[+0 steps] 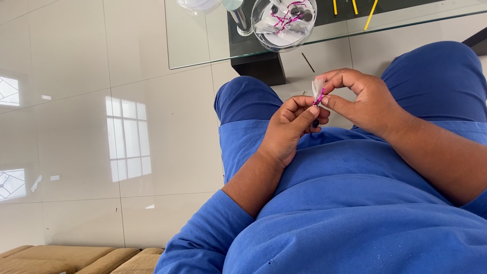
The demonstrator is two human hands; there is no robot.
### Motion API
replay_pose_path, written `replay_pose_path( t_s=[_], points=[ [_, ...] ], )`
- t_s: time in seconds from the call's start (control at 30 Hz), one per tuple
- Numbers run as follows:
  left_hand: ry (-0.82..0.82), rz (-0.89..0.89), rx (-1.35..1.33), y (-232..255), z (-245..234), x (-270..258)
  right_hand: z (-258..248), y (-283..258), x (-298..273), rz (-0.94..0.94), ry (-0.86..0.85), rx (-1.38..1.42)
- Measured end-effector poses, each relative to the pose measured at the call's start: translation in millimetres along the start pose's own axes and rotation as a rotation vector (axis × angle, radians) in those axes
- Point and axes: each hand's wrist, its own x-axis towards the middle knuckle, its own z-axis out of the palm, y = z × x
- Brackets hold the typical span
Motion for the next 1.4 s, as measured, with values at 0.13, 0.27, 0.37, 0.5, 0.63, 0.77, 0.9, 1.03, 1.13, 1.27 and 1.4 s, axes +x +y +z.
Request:
replay_pose_path(
  t_s=[0.13,0.27,0.37,0.5,0.63,0.77,0.9,1.03,1.13,1.27,1.4],
  points=[
    [0.012,0.003,-0.005,-3,-2,3,-2,3,3,-0.087,0.012,-0.119],
    [0.022,-0.009,-0.011,1,-1,2,-3,-6,3,-0.121,-0.015,-0.114],
    [0.025,-0.006,-0.02,0,-1,3,-2,-4,2,-0.126,-0.035,-0.092],
    [0.021,-0.009,-0.004,-6,-5,8,2,-3,2,-0.117,-0.062,-0.052],
    [0.025,-0.04,-0.046,-8,-2,4,5,-6,-1,-0.137,-0.056,-0.021],
    [0.01,-0.057,-0.139,4,3,1,4,-8,-1,-0.206,-0.059,-0.067],
    [-0.001,-0.083,-0.253,1,-1,3,5,-9,-1,-0.273,-0.08,-0.136],
    [-0.031,-0.092,-0.302,6,1,2,1,-6,1,-0.274,-0.077,-0.153],
    [-0.04,-0.096,-0.32,11,4,-1,-1,1,0,-0.25,-0.061,-0.158],
    [-0.021,-0.094,-0.302,9,2,-1,-2,2,1,-0.213,-0.054,-0.152],
    [0.002,-0.095,-0.274,0,-5,5,-4,1,4,-0.131,-0.062,-0.097]
  ],
)
